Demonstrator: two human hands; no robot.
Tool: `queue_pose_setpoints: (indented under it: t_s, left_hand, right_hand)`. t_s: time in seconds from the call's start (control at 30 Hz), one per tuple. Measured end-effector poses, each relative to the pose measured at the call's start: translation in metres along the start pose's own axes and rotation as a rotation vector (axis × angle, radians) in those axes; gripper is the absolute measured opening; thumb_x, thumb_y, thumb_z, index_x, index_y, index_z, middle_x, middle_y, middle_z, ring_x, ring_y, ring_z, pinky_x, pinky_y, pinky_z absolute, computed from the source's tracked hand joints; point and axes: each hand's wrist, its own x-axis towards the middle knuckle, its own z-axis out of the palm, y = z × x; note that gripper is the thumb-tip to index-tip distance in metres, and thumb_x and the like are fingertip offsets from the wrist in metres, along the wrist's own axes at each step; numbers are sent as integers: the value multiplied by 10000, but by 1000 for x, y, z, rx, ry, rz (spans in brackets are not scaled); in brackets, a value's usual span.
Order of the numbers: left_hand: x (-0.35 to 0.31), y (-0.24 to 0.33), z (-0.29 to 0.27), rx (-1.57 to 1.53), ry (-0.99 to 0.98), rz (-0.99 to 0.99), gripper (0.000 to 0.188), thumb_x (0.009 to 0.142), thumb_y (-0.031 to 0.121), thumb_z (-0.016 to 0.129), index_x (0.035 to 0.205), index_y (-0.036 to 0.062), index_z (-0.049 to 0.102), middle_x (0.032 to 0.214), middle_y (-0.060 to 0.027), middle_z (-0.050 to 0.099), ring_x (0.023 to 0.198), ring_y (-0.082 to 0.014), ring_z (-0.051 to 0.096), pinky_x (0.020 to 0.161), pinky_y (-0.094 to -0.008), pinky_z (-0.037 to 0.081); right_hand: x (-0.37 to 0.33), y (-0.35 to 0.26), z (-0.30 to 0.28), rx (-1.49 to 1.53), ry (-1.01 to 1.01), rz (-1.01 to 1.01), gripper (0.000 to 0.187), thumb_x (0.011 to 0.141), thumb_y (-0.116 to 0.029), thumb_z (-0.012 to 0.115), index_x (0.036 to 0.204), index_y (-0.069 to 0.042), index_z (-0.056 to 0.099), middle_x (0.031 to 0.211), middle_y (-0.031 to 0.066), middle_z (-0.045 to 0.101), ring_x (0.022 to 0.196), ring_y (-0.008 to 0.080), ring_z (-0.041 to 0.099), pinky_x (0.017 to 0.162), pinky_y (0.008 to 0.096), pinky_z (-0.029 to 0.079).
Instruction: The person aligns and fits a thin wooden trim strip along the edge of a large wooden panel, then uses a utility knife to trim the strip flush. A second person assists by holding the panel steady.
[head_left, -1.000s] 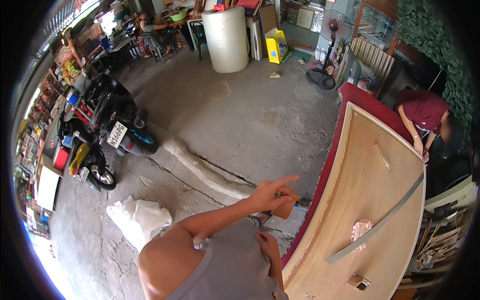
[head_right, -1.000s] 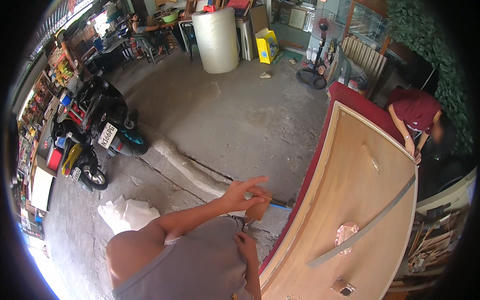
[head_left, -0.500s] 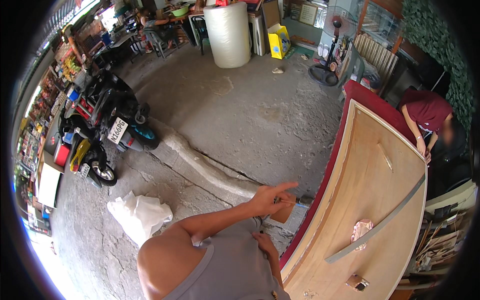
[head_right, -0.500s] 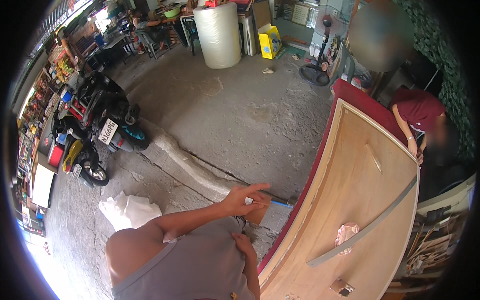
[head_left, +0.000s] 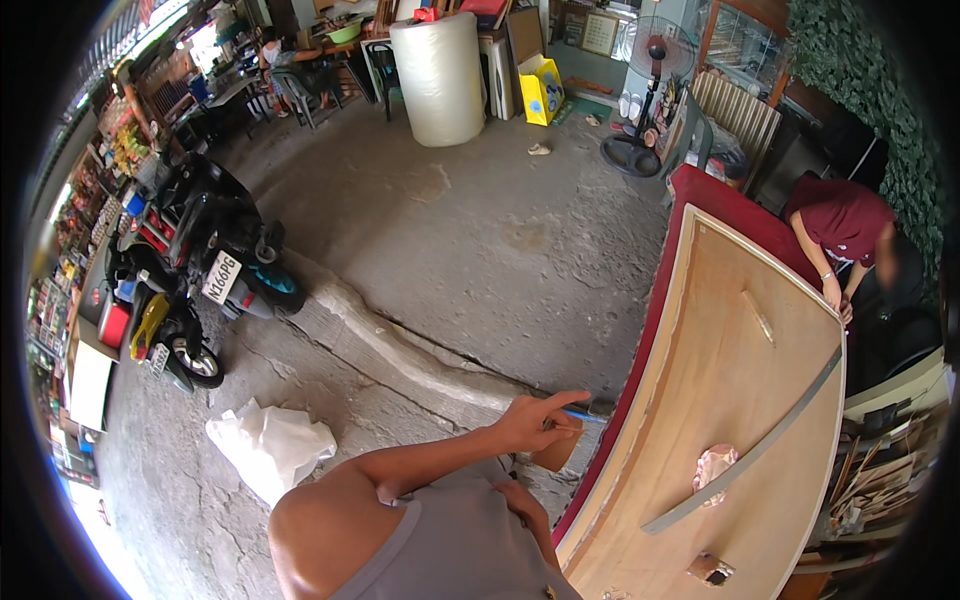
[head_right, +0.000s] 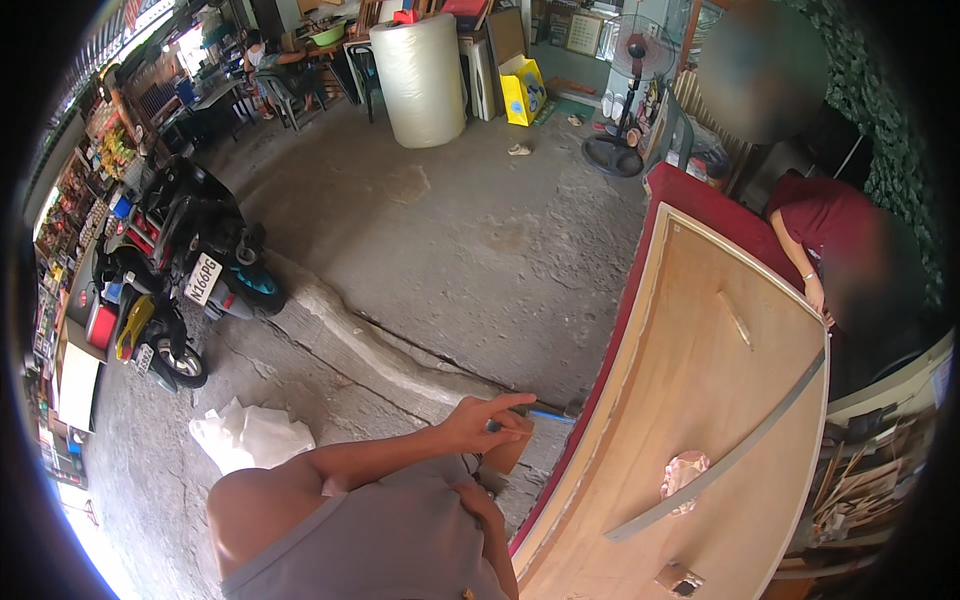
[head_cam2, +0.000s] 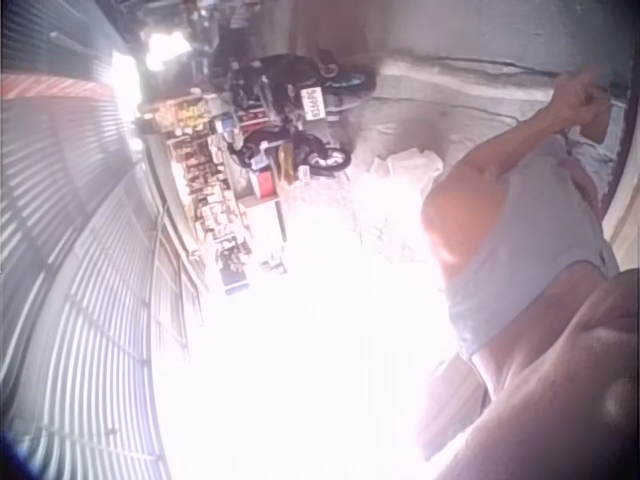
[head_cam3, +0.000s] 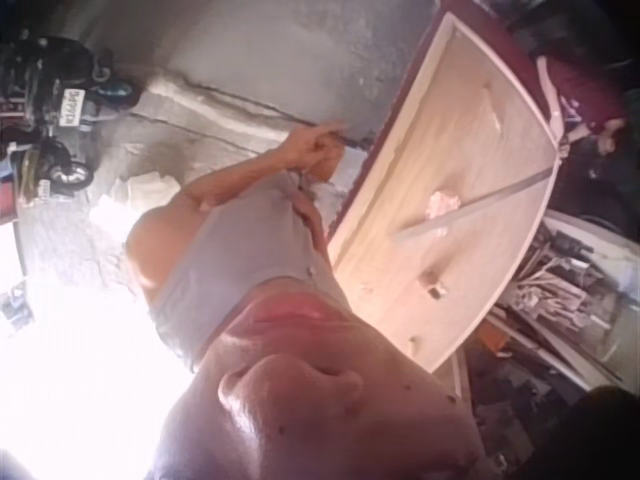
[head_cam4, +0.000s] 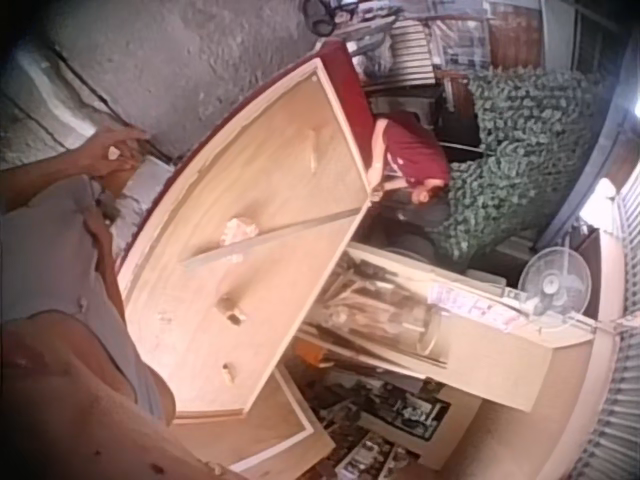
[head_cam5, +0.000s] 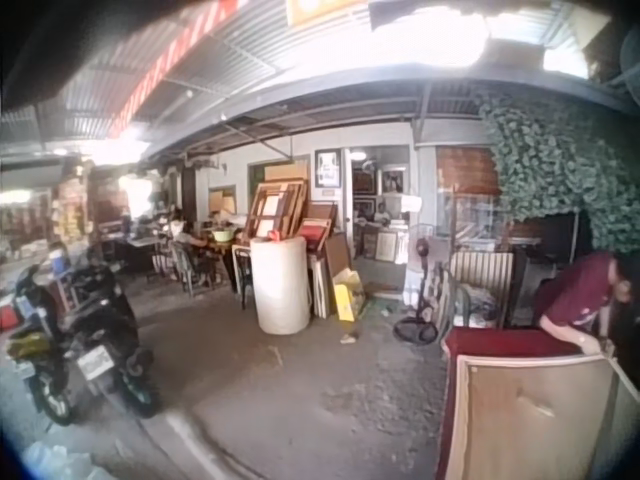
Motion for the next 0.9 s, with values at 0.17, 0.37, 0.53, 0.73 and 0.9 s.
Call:
queue_pose_setpoints:
  t_s: [0.17,0.37,0.53,0.73,0.9]
  left_hand:
    - [7,-6,2,-6,-32,-88,486,838,145,736,1298,116,581,893,-67,743,843,-182,722,733,-290,554]
    - [11,0,16,-155,-55,-172,174,804,97,773,956,18,743,886,-87,746,777,-118,696,719,-257,544]
    - [18,4,36,-314,-106,-249,178,798,97,786,942,1,746,878,-89,744,798,-114,683,734,-262,544]
    - [67,-9,51,-275,-33,-280,148,791,81,786,908,0,747,867,-83,745,765,-113,679,702,-261,533]
    - [169,-45,65,-112,38,83,104,762,36,774,851,2,732,827,-117,735,691,-169,693,665,-273,537]
  right_hand:
    - [-6,-18,-3,-248,42,-120,339,953,-264,546,1027,32,695,962,164,706,927,202,660,857,327,490]
    - [-78,-96,-19,339,904,-228,478,757,-270,807,1126,-7,657,1404,165,480,1227,336,546,969,401,470]
    - [-118,-139,-56,-62,1101,-499,558,712,-169,846,1194,-5,616,1447,192,443,1281,417,483,991,458,450]
    - [-118,-142,-88,-86,1009,-414,348,811,-184,767,1078,-11,625,1298,205,575,1175,385,550,898,440,473]
    - [-92,-170,-171,174,994,-181,359,831,-307,753,994,-9,640,981,170,678,891,326,633,752,409,486]
